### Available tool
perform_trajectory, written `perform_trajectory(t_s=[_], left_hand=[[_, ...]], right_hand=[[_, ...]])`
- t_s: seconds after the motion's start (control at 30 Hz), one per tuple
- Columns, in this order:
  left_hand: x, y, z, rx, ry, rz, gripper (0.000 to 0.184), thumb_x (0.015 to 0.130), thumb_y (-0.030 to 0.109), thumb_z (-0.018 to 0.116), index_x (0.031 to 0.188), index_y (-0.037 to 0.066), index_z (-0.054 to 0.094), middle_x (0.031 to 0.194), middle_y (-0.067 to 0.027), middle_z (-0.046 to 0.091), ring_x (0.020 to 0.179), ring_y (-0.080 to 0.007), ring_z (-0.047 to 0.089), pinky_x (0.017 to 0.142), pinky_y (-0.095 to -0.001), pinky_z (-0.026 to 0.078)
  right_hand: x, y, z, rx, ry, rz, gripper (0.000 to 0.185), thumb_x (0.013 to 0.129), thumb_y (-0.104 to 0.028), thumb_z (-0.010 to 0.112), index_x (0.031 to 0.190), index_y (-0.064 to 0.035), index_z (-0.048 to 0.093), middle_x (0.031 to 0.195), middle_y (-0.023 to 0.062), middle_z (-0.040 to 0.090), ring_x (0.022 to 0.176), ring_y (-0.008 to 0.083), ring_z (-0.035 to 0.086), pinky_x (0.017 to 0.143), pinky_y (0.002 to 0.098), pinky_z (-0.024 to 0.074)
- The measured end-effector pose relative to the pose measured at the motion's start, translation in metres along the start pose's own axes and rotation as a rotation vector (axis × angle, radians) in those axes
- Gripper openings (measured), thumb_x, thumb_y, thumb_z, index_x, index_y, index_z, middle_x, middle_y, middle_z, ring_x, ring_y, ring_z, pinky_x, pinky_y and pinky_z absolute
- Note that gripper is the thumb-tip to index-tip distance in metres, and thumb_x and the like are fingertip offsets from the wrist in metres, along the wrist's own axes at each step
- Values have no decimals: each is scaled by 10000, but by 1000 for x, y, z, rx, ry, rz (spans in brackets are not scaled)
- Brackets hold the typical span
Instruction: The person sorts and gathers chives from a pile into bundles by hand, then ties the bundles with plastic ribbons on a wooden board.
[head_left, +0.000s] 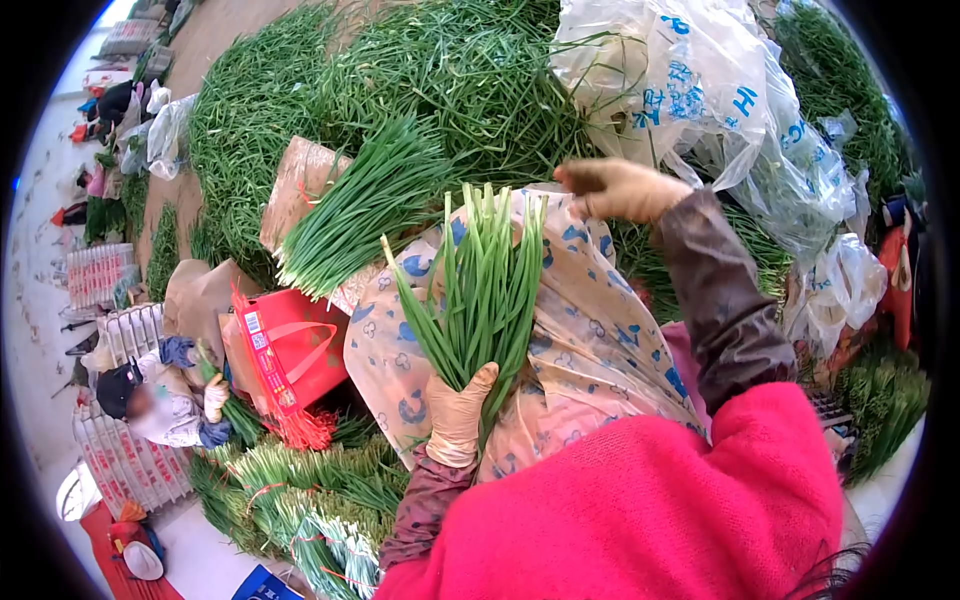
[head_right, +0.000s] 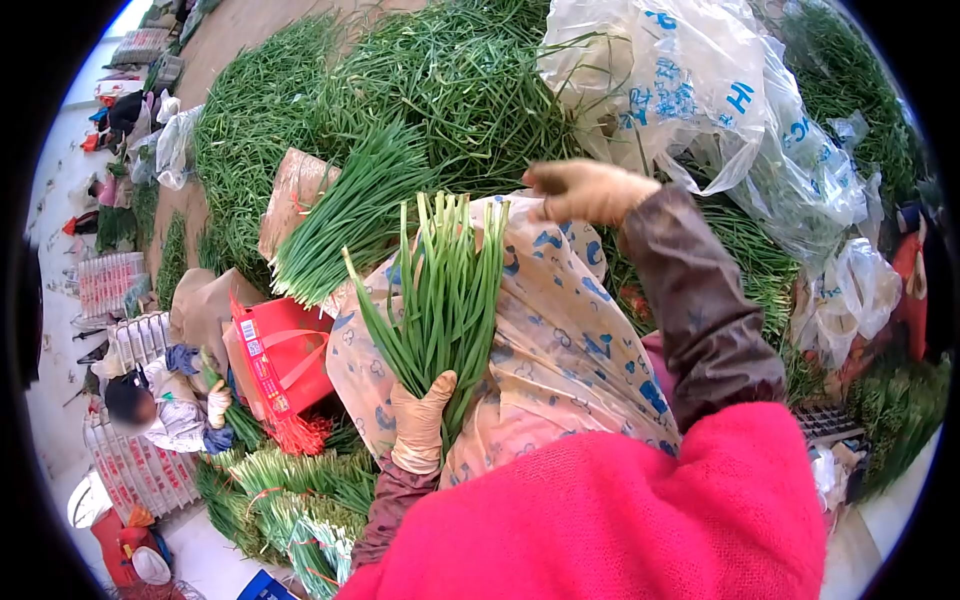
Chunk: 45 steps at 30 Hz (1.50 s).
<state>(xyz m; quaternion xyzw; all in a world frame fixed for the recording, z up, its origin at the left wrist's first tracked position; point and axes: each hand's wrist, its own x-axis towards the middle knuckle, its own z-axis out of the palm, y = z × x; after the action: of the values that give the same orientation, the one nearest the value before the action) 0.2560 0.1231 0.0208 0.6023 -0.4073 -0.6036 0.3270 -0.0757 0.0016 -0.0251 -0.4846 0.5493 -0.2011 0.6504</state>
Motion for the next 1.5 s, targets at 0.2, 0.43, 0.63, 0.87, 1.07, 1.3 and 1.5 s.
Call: perform_trajectory(t_s=[0.2,0.43,0.63,0.87,1.07,1.3,1.5], left_hand=[[0,-8,-4,115,-67,-17,377,867,237,707,1120,-15,583,1011,-36,639,868,-109,570,777,-257,468],[4,-25,-6,126,52,-76,413,910,299,649,1160,-21,574,1002,-7,605,858,-115,531,792,-274,450],[4,-14,9,79,117,-24,290,886,322,683,919,35,656,847,38,590,755,-56,497,701,-235,419],[3,-16,1,40,44,-138,409,892,351,667,1085,-6,620,965,-3,620,845,-98,535,781,-266,447],[5,-21,-4,-34,10,-136,442,878,374,678,1092,-8,615,980,-18,629,848,-107,555,769,-271,466],[2,-7,1,70,-43,29,496,876,383,676,1160,-14,593,1052,-41,629,901,-116,557,797,-283,466],[13,-1,-19,57,-273,-116,553,886,506,609,1108,-1,615,945,1,612,850,-97,528,755,-272,453]], right_hand=[[-2,-4,42,457,-56,-225,857,746,-210,796,1463,-134,333,1241,91,545,1041,177,531,925,324,435],[3,-12,43,204,-31,-143,643,740,-75,739,1343,-122,519,919,23,581,841,115,551,792,276,473],[12,5,64,1017,14,-213,497,724,77,646,1208,-23,595,909,74,675,759,157,637,721,293,515],[37,4,-10,1708,577,-578,198,841,-111,677,1031,-75,634,901,92,662,852,239,648,797,386,543],[22,50,-45,867,652,-201,545,854,-345,696,1280,-121,439,1210,75,522,1139,232,495,913,385,433],[-16,9,69,713,-76,-311,1393,458,-562,858,1519,-141,60,1465,173,359,1360,262,319,1111,394,258],[-13,-22,66,824,-36,-453,1206,560,-387,900,1506,-156,189,1153,65,610,1070,168,568,962,315,437]])
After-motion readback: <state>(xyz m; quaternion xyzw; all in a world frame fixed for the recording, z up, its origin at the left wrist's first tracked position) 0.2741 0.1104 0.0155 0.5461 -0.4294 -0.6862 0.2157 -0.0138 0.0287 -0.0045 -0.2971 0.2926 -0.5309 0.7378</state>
